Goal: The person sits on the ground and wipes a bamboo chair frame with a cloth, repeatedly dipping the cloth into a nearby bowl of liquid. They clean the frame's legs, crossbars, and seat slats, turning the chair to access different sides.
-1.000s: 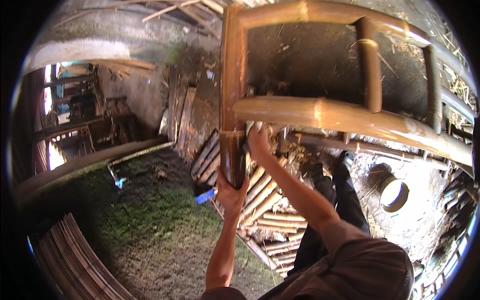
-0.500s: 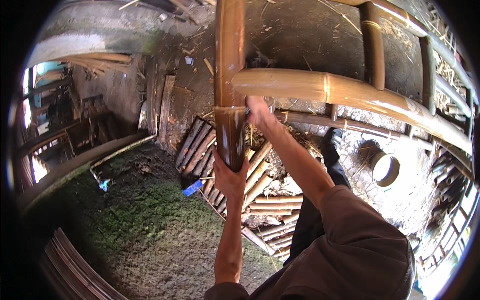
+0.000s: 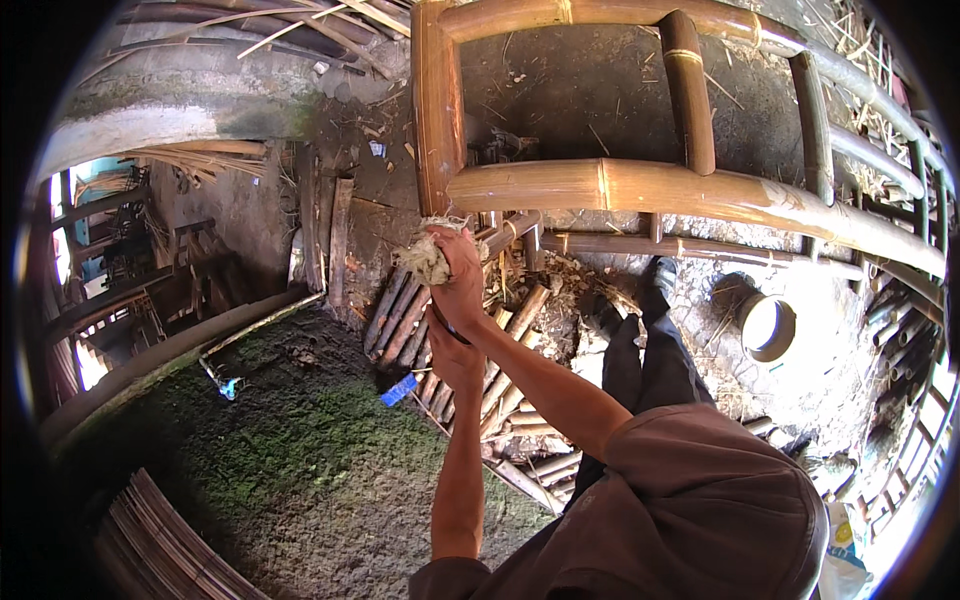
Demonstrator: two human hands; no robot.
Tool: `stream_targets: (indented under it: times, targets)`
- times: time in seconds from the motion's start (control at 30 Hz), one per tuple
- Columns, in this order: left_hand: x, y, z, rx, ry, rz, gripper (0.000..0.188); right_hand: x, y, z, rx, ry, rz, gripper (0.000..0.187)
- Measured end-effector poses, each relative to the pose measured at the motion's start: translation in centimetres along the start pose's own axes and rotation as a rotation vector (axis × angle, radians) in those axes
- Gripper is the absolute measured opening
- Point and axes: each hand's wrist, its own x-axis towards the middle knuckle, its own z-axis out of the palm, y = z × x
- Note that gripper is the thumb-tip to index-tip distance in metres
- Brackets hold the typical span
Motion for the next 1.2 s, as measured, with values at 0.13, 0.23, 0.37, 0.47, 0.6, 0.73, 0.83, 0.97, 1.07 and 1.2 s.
stream_targets:
  times: [0.13,0.23,0.37,0.47,0.6,0.73,0.83,0.97,1.07,1.2]
  targets:
    - [-0.4,0.1,-0.4,0.016,0.018,0.072,0.073,-1.4,-0.8,-0.1,0.009,0.158,0.092,0.046]
    - [-0.4,0.2,0.1,0.063,-0.013,0.024,0.069,-1.7,0.7,-0.5,-0.036,0.173,0.159,0.048]
    - [-1.0,0.5,-0.2,0.084,-0.018,-0.008,0.081,-1.8,2.4,0.1,0.329,0.349,0.584,0.034]
    - [-1.2,-0.4,-0.2,0.085,-0.036,-0.061,0.094,-2.3,4.9,0.2,0.377,0.333,0.825,0.033]
    - [-0.4,1.5,-0.9,0.107,-0.05,-0.047,0.092,-1.4,14.7,-0.7,-0.107,0.191,0.696,0.037]
    - [-1.0,0.7,-0.3,0.06,-0.049,-0.096,0.094,-3.0,9.3,0.4,0.291,0.206,0.703,0.024]
    - [-1.1,-0.8,0.0,-0.086,-0.039,-0.049,0.089,-2.4,5.0,-1.0,0.309,0.349,0.633,0.025]
    - [-0.2,-1.0,0.0,-0.413,-0.084,-0.049,0.076,0.0,7.4,-1.0,0.688,0.334,0.706,0.02]
    - [-0.7,-1.9,-0.2,-0.734,-0.111,-0.164,0.077,-11.8,5.0,-1.9,0.612,0.27,0.84,0.022]
    - [-0.5,-1.2,-0.2,-0.806,-0.114,-0.223,0.083,-10.8,6.6,-3.8,0.774,-0.078,1.216,0.032]
